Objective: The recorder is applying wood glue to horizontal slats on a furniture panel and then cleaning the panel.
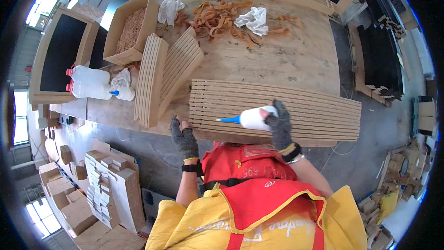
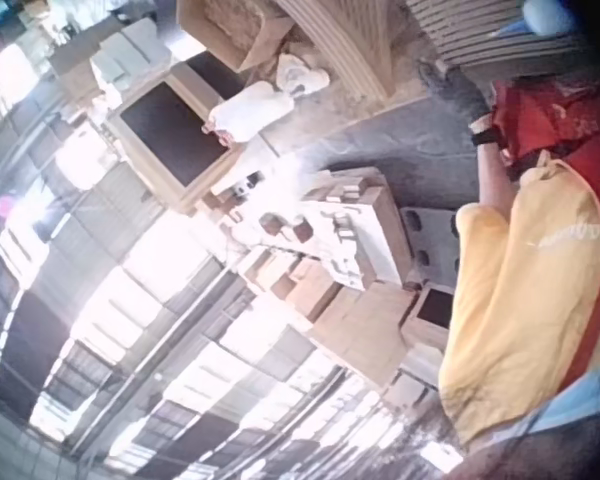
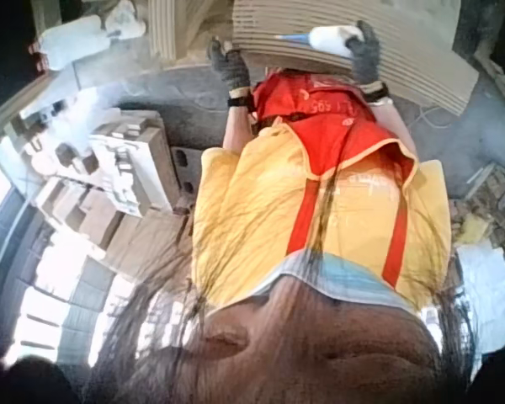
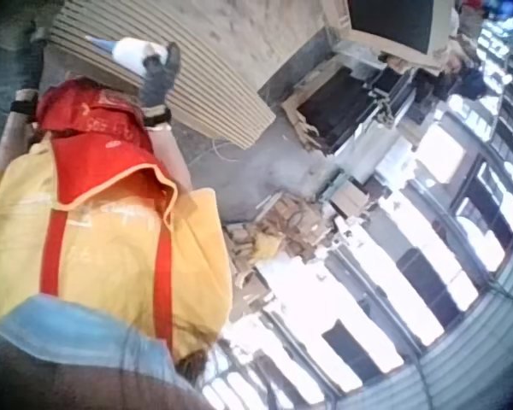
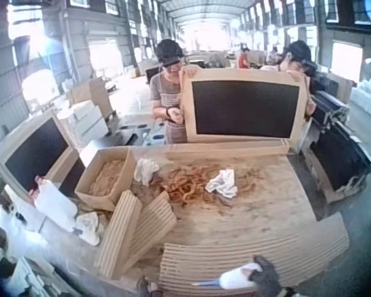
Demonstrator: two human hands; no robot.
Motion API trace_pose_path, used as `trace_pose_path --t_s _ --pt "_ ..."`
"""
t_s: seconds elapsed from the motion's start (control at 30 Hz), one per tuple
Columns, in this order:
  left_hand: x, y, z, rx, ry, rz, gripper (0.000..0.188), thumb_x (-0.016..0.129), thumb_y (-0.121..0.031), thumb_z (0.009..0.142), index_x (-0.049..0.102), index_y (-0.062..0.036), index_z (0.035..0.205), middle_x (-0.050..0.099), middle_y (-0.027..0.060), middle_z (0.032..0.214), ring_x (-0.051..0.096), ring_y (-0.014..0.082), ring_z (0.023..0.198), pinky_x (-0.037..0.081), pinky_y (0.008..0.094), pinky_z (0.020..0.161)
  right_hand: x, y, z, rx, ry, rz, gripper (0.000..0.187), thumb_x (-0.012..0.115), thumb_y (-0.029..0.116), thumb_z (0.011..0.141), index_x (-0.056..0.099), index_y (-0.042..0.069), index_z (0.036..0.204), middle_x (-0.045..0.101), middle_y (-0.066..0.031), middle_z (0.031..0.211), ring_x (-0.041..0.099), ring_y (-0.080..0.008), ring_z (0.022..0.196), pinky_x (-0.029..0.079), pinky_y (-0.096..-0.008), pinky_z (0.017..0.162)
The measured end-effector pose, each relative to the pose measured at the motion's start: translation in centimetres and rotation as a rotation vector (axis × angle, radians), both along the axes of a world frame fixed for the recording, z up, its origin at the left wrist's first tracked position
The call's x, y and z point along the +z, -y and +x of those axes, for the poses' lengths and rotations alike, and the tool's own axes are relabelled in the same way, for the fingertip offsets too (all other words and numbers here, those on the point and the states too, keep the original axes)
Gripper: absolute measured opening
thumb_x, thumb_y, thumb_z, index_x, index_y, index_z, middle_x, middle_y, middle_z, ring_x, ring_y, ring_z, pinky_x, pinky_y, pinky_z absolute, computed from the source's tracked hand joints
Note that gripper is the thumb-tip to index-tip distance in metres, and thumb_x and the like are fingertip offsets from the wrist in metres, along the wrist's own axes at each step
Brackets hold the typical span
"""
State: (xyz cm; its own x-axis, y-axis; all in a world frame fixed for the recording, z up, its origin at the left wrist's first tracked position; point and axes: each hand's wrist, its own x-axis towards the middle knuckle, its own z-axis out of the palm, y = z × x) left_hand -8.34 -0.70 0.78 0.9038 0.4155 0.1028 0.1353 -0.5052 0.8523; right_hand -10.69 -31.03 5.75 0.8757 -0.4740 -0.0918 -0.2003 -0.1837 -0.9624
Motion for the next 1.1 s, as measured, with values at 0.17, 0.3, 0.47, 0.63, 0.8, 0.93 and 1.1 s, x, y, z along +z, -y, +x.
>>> trace_pose_path --t_s 0.17,0.3,0.47,0.63,0.8,0.93,1.1 --pt "-3.7 -2.1 1.7 0.016 -0.107 -0.360 0.037 0.060 -0.021 0.100 0.062 0.0059 0.126 0.065 0.0209 0.123 0.060 0.0334 0.115 0.044 0.0394 0.104 1.5 -8.3 3.7 0.124 -0.069 0.092 0.035 0.080 0.026 0.085 0.056 0.004 0.098 0.055 -0.0024 0.086 0.054 -0.0124 0.078 0.049 -0.0304 0.069" --pt "-4.5 -2.2 1.8 -0.179 -0.210 -0.303 0.040 0.057 -0.028 0.102 0.062 0.0050 0.124 0.065 0.0238 0.123 0.062 0.0370 0.113 0.047 0.0411 0.100 1.6 -10.5 4.4 0.112 -0.012 -0.057 0.035 0.082 0.023 0.083 0.056 0.004 0.096 0.060 -0.0064 0.080 0.063 -0.0144 0.069 0.054 -0.0311 0.056" --pt "-3.7 -2.8 2.3 -0.313 -0.246 -0.221 0.042 0.055 -0.031 0.103 0.063 0.0057 0.123 0.066 0.0262 0.120 0.063 0.0396 0.111 0.048 0.0425 0.098 1.6 -11.2 4.6 0.144 -0.065 -0.189 0.039 0.083 0.029 0.081 0.056 0.004 0.096 0.058 -0.0112 0.077 0.064 -0.0215 0.073 0.056 -0.0368 0.069" --pt "-3.2 -3.0 2.5 -0.328 -0.210 -0.129 0.044 0.055 -0.032 0.103 0.063 0.0062 0.121 0.066 0.0266 0.121 0.062 0.0412 0.112 0.048 0.0433 0.099 3.7 -12.5 4.0 0.222 -0.035 -0.491 0.044 0.081 0.032 0.082 0.063 0.000 0.107 0.066 -0.0174 0.086 0.068 -0.0312 0.080 0.055 -0.0419 0.073" --pt "-3.7 -3.1 2.5 -0.334 -0.189 -0.109 0.043 0.056 -0.032 0.102 0.064 0.0061 0.121 0.066 0.0267 0.121 0.062 0.0423 0.112 0.048 0.0445 0.099 4.6 -13.6 4.2 0.272 0.041 -0.637 0.047 0.079 0.032 0.083 0.068 -0.001 0.114 0.072 -0.0203 0.095 0.071 -0.0359 0.083 0.055 -0.0440 0.074" --pt "-3.9 -3.3 2.6 -0.368 -0.221 -0.103 0.042 0.057 -0.031 0.102 0.064 0.0057 0.121 0.066 0.0270 0.120 0.063 0.0428 0.110 0.049 0.0451 0.097 4.2 -13.7 4.4 0.284 0.100 -0.673 0.043 0.079 0.034 0.082 0.071 0.001 0.109 0.072 -0.0185 0.092 0.070 -0.0346 0.081 0.055 -0.0435 0.074" --pt "-3.5 -3.2 2.6 -0.366 -0.192 -0.092 0.041 0.057 -0.031 0.102 0.064 0.0053 0.120 0.066 0.0270 0.119 0.063 0.0428 0.109 0.049 0.0454 0.096 4.2 -13.0 3.8 0.246 0.060 -0.622 0.045 0.079 0.034 0.082 0.071 0.000 0.109 0.072 -0.0193 0.091 0.070 -0.0354 0.082 0.055 -0.0441 0.075"
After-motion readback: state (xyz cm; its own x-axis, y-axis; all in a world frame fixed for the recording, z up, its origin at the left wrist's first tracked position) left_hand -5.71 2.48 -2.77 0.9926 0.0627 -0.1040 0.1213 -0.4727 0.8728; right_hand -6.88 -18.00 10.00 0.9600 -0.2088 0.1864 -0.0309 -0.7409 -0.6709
